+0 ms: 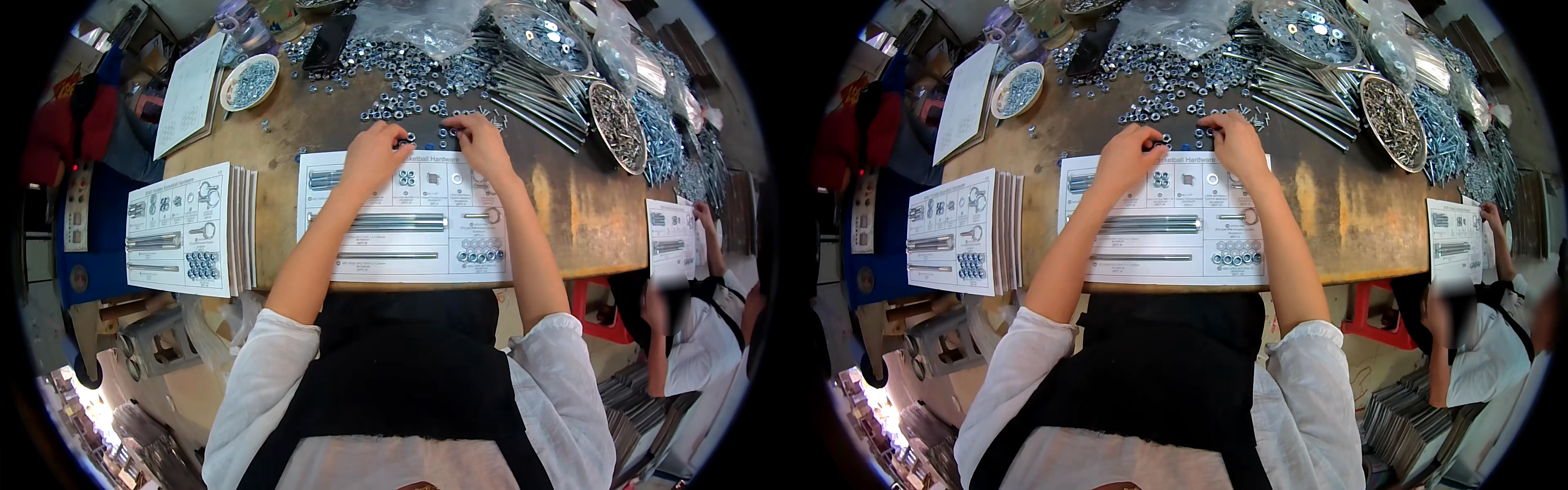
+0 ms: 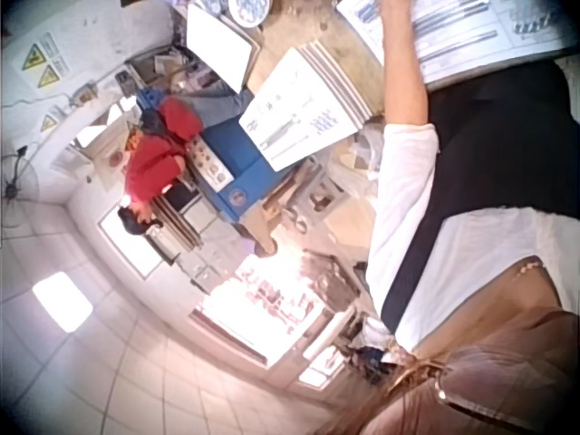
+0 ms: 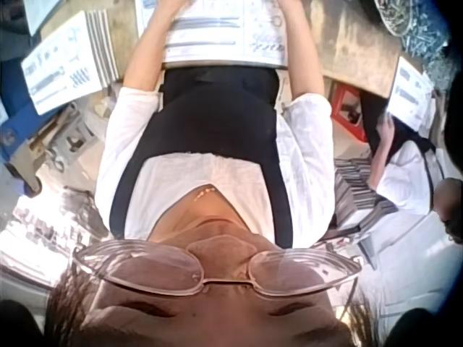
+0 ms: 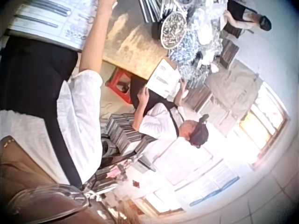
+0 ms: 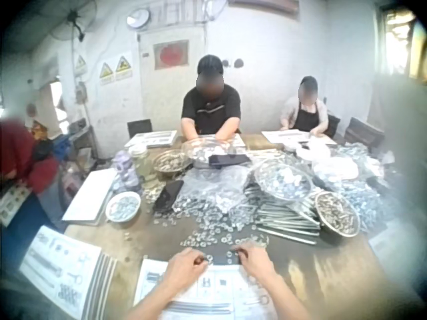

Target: The person sorts small metal fasteners including nuts, washers, and bolts from a large pile on a workbench and arranges them into designated areas on printed instruction sheets. The person repeatedly picks up fasteners by hand and places them onto the sheets, occasionally adjusting the sheets and moving between different piles of hardware.

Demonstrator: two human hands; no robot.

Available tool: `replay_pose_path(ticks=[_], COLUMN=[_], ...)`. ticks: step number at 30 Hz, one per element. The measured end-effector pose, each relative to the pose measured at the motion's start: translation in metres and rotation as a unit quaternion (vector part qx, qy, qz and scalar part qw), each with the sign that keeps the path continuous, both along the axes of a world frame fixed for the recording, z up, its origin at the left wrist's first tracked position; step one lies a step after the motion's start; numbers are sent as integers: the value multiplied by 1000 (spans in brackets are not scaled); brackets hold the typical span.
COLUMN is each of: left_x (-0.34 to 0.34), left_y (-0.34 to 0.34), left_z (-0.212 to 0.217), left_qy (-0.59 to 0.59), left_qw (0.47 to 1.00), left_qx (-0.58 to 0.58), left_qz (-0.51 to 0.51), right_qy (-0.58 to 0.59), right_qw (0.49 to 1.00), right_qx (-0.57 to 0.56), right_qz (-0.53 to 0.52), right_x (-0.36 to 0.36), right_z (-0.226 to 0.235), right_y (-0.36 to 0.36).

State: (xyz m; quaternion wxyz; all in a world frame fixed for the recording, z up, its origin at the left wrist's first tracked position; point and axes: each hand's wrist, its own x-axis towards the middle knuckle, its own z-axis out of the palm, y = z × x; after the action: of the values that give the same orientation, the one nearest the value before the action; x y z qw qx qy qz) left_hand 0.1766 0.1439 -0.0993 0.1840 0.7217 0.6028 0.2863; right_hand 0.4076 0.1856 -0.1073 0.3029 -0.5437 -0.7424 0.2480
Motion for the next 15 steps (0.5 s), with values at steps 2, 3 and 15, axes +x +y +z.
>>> replay_pose_path(ticks=[2,3,15], left_x=[8,6,-22], left_y=[4,5,25], left_z=[-5,-5,-8], left_qy=[47,31,-30], left_qw=[999,999,999], left_qx=[4,2,7], left_qz=[-2,-7,-36], right_qy=[-18,-9,21], right_qw=[1000,999,999], right_qx=[5,1,-26], right_qz=[24,31,32], right_x=[-1,0,-3], right_z=[3,2,8], right_y=[-2,-2,0])
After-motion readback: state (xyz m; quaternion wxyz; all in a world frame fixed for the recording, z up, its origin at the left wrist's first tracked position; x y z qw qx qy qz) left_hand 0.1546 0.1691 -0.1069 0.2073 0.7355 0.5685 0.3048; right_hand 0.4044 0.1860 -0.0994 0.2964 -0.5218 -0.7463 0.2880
